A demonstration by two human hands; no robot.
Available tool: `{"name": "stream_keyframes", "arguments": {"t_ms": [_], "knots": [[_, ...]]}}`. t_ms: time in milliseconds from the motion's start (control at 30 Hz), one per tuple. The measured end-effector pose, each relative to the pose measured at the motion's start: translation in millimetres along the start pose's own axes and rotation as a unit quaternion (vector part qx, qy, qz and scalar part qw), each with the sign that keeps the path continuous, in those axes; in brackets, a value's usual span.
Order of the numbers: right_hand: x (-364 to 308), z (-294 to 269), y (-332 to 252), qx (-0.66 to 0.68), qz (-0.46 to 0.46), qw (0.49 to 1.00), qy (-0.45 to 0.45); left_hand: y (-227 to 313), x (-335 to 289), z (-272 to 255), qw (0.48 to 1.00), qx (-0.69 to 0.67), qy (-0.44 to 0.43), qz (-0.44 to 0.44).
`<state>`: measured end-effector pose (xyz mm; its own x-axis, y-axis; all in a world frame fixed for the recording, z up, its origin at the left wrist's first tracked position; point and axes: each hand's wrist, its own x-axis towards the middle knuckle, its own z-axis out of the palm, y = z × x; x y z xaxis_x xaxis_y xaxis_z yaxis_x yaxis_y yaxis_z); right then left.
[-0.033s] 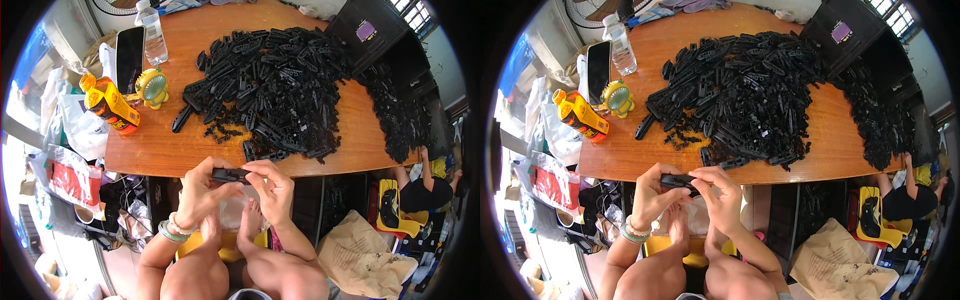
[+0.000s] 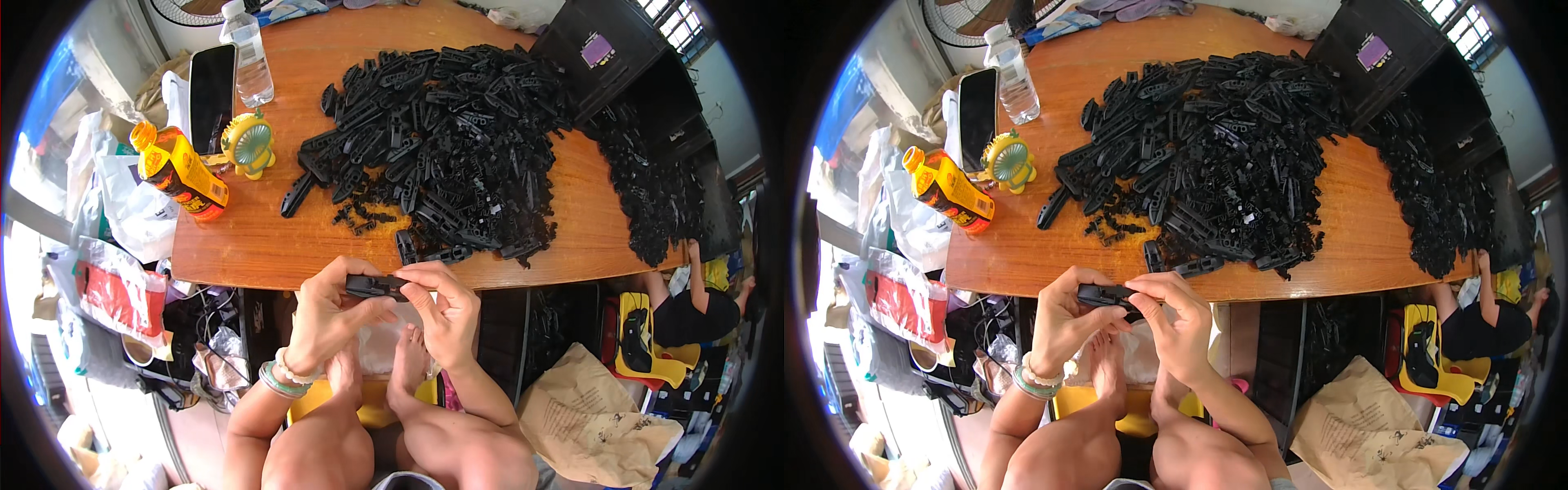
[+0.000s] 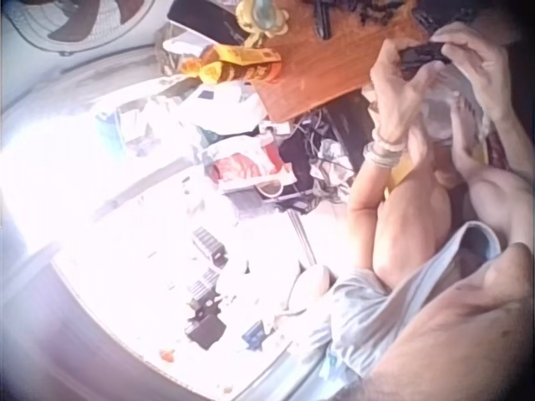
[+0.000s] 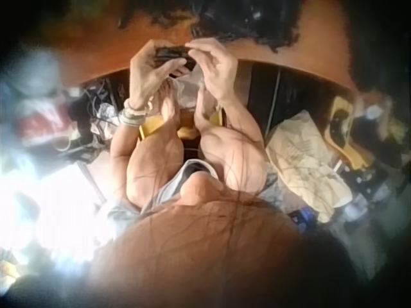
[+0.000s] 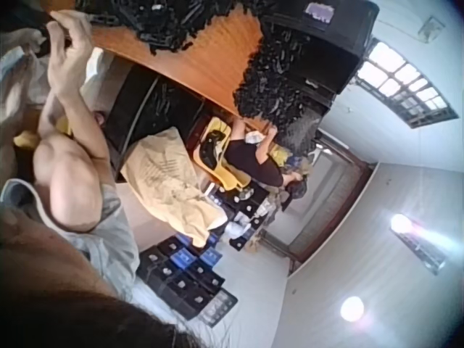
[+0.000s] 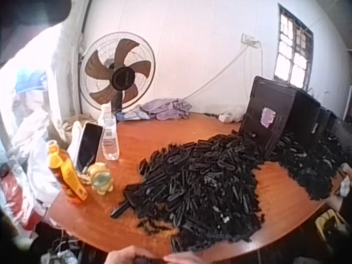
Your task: The person assembles black plastic components together by hand and sorts piles of plastic parts across the table.
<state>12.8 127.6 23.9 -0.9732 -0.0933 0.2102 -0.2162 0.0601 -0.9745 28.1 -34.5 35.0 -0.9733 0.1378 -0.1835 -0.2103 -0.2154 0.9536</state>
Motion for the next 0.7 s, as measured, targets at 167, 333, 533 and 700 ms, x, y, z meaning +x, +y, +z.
{"name": "stream_keyframes", "arguments": {"t_ms": [167, 333, 533, 700], "knots": [[4, 1, 6, -0.124, -0.182, 0.975, 0.024, -1, -1, 4, 0.999, -0.012, 0.033, 0.004], [-8, -5, -3, -0.051, 0.089, 0.989, -0.102, -6, -7, -3, 0.995, 0.043, 0.024, 0.092], [-13, -15, 2, 0.047, 0.165, 0.979, -0.111, -8, -10, -5, 1.0, -0.005, -0.018, 0.0], [-14, -35, 10, -0.087, 0.199, 0.93, -0.297, -3, 1, -48, 0.91, 0.38, -0.06, 0.155]]}}
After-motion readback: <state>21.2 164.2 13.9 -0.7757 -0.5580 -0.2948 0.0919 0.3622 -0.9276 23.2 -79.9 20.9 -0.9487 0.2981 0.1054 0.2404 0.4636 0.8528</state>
